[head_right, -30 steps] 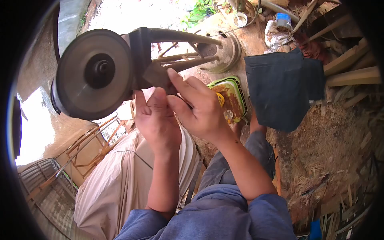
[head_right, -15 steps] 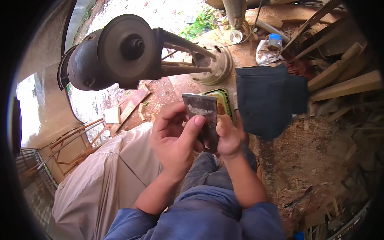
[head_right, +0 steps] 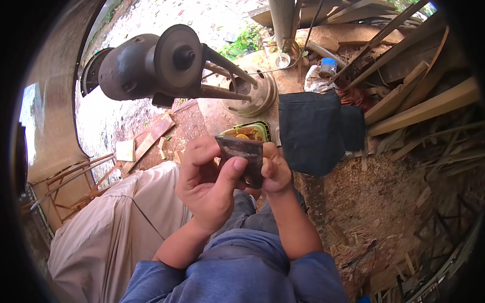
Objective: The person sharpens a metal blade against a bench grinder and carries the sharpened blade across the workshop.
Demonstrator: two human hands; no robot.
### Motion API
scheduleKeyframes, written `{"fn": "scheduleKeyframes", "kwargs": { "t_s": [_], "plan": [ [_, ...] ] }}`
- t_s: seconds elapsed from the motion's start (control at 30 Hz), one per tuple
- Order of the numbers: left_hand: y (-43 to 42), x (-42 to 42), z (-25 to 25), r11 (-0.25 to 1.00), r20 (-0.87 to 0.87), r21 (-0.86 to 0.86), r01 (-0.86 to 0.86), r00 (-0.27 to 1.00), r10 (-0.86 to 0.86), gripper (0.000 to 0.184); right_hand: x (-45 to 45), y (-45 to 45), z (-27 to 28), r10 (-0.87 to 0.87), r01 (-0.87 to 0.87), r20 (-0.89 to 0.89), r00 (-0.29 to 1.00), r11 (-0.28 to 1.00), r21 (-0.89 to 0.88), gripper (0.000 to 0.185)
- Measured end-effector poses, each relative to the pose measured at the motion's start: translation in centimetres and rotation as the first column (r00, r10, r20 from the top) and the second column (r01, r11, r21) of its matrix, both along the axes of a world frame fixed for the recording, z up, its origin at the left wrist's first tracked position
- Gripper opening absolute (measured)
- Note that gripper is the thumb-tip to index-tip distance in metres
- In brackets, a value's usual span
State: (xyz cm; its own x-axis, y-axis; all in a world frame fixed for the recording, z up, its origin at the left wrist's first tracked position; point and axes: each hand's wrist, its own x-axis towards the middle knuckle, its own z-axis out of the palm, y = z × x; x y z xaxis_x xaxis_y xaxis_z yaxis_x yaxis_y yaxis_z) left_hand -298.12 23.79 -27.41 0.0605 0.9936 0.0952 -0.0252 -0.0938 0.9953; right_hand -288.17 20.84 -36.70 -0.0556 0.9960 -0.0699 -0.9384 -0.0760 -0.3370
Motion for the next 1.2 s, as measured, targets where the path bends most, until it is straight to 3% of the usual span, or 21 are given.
{"fn": "scheduleKeyframes", "kwargs": {
  "t_s": [0.17,0.27,0.37,0.67,0.77,0.83,0.87,0.97,1.07,1.2],
  "plan": [
    [0.4,-0.5,-0.4,1.0,-0.009,0.016,0.004,1.0,-0.004,0.034,-0.3,0.4,1.2,-0.01,0.011,0.075,0.997,1.0,-0.01,0.069],
    [0.3,-0.5,-0.2,0.994,0.065,-0.102,-0.026,0.997,0.033,0.033,-0.4,0.6,1.5,-0.033,0.035,0.15,0.988,0.999,-0.013,0.07],
    [0.5,-0.9,-0.8,0.999,0.061,-0.048,-0.019,0.998,0.022,0.033,-0.3,0.6,1.5,-0.017,0.017,0.203,0.979,1.0,0.0,0.071],
    [0.9,-1.5,-1.0,0.984,0.115,-0.175,-0.017,0.993,0.038,0.033,-0.2,1.4,1.5,-0.028,0.009,0.358,0.933,0.998,0.054,0.073],
    [1.0,-1.5,-1.0,0.984,0.122,-0.181,-0.007,0.992,0.029,0.031,0.3,1.6,1.3,-0.022,-0.013,0.405,0.914,0.996,0.084,0.074],
    [1.6,-1.9,-1.1,0.994,0.057,-0.089,0.067,0.996,-0.063,0.029,0.5,1.6,1.3,-0.054,0.01,0.428,0.902,0.995,0.104,0.071],
    [2.0,-2.2,-1.1,0.993,0.022,-0.044,0.107,0.994,-0.106,0.029,0.7,1.7,1.4,-0.036,-0.015,0.406,0.913,0.993,0.12,0.069],
    [2.8,-2.2,0.5,0.968,0.084,-0.129,0.214,0.975,-0.204,0.024,2.1,1.9,1.5,0.12,-0.177,0.277,0.953,0.965,0.191,0.066],
    [3.1,-2.3,1.6,0.892,0.243,-0.246,0.378,0.915,-0.321,0.02,2.8,1.4,0.8,0.12,-0.183,0.333,0.935,0.969,0.166,0.062],
    [3.0,-1.6,2.0,0.896,0.227,-0.234,0.377,0.917,-0.327,0.017,3.6,0.2,-1.1,0.175,-0.207,0.217,0.96,0.969,0.134,0.061]
  ]
}}
